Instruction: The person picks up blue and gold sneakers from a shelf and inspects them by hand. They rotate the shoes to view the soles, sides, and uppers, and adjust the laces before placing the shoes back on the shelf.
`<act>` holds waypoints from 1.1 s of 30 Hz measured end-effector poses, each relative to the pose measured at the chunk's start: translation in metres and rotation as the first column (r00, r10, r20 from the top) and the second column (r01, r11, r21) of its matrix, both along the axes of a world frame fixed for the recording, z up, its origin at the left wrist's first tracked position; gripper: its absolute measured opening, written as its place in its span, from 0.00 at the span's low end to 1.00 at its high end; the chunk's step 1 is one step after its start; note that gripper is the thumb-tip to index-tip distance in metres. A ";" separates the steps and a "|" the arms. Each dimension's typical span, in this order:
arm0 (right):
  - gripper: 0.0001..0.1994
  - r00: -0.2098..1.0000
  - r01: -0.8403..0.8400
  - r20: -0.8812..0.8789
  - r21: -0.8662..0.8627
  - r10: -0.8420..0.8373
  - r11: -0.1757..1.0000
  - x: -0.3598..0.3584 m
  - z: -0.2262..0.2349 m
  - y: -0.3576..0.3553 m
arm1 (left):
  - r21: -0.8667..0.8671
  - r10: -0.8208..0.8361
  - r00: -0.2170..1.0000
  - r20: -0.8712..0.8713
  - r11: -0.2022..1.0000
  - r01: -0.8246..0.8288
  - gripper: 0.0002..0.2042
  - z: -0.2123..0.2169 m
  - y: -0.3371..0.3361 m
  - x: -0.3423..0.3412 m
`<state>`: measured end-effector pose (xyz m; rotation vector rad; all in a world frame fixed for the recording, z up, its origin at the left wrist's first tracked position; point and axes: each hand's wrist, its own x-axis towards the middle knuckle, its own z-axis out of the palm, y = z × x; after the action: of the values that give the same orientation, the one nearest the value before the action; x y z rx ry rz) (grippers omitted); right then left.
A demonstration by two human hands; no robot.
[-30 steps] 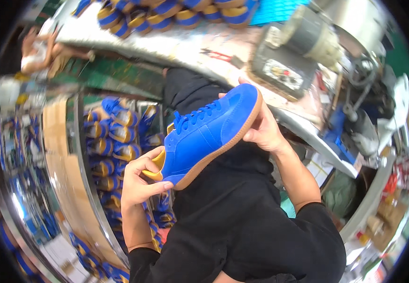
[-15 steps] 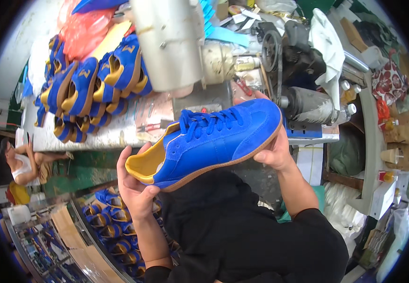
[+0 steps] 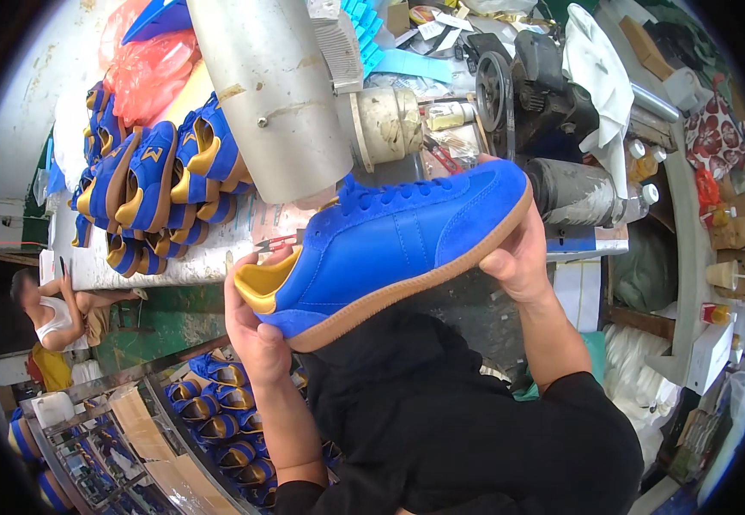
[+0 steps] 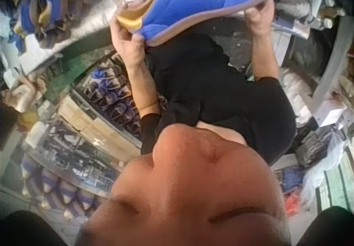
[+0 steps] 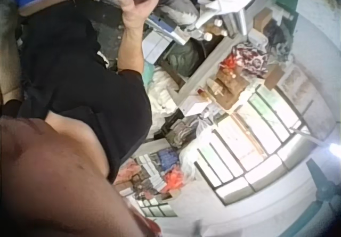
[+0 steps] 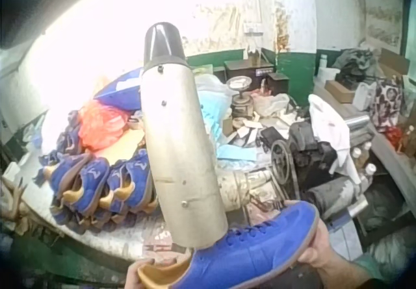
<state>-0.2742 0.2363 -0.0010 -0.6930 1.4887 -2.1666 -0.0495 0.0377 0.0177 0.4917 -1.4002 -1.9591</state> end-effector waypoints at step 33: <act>0.55 0.993 -0.013 0.118 0.063 0.005 0.998 0.014 -0.016 0.019 | 0.000 -0.141 0.986 -0.091 0.990 0.141 0.34 -0.017 -0.021 -0.024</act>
<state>-0.2606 0.2553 -0.0168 -0.5397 1.4830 -2.1055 -0.0737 0.0169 0.0012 0.3094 -1.4052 -2.0716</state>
